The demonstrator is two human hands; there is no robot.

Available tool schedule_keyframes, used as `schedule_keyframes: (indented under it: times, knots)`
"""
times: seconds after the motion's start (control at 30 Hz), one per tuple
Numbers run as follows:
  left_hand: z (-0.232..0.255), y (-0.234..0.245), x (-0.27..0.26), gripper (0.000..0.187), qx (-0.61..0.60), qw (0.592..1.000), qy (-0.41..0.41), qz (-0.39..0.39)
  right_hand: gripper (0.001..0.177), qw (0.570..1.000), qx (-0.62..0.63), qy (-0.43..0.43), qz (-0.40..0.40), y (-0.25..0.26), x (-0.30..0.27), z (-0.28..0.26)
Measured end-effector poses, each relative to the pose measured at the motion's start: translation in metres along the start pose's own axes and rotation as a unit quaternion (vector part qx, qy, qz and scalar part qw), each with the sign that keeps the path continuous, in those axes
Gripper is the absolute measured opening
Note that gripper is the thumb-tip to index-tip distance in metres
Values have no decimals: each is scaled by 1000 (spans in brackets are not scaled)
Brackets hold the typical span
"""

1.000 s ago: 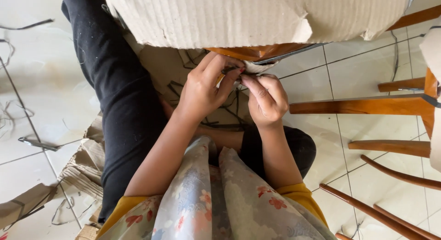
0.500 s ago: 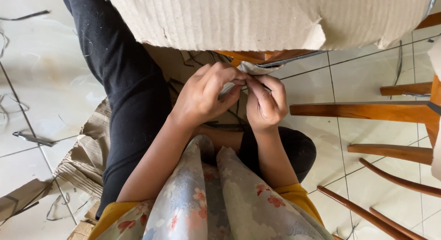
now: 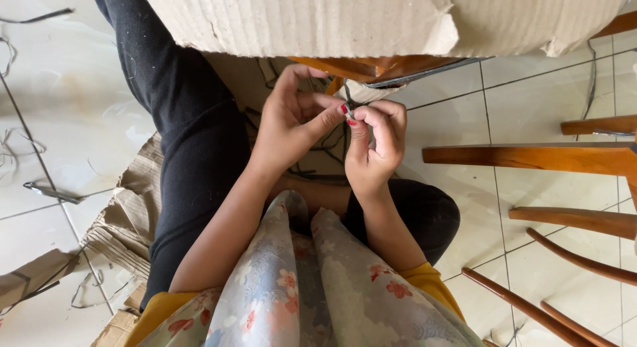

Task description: Wrapping and securing protective material around a wooden chair leg using thin strips

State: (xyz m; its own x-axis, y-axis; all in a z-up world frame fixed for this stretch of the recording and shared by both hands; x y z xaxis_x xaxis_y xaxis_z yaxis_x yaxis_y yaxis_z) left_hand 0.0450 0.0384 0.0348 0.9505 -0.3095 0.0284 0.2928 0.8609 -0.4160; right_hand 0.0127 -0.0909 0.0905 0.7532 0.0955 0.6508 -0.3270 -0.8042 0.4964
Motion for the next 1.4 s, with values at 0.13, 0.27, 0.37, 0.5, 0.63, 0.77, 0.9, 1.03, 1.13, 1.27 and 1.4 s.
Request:
schedule_keyframes:
  times: [0.13,0.27,0.37,0.5,0.63,0.77,0.9,1.03,1.13,1.27,1.4]
  knots:
    - [-13,-4,-1,49,-55,998,25,1,9,1000,18,-7,-3,0,0,-3]
    - [-5,-6,0,50,35,996,-80,17,8,1000,-4,-2,-8,5,5,-8]
    - [10,-8,-4,43,193,965,-174,34,8,1000,-11,8,-7,10,5,-7]
    - [14,-4,-6,36,375,877,-298,40,7,999,-23,31,10,18,3,-3]
    - [23,-5,-3,36,414,828,-375,60,11,999,-7,38,31,20,0,8]
    - [34,-8,-1,31,409,805,-427,51,24,998,39,28,45,23,0,14]
    - [32,-3,3,31,382,813,-437,49,28,997,54,24,58,27,2,21]
    - [32,-4,6,33,384,812,-437,42,32,996,58,23,70,30,1,25]
    - [24,-4,7,39,370,835,-405,57,32,996,57,13,63,30,1,31]
    - [28,-6,5,37,333,905,-254,75,33,990,119,-61,41,38,-8,43]
    - [23,-6,0,33,305,943,-130,35,40,967,205,-153,7,59,-20,58]
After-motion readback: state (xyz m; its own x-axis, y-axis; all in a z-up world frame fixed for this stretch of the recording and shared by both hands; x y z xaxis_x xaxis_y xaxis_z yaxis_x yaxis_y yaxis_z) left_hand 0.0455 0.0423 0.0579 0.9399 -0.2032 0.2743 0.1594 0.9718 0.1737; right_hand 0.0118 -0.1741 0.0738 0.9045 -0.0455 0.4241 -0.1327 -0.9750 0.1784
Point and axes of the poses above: each hand's wrist, its own x-axis towards the middle knuckle, its own y-axis out of the back of the hand, z = x × y, the point moved 5 cm from there along x, towards the middle knuckle, and after that the axes turned 9 degrees about -z, right-handed, at the moved point
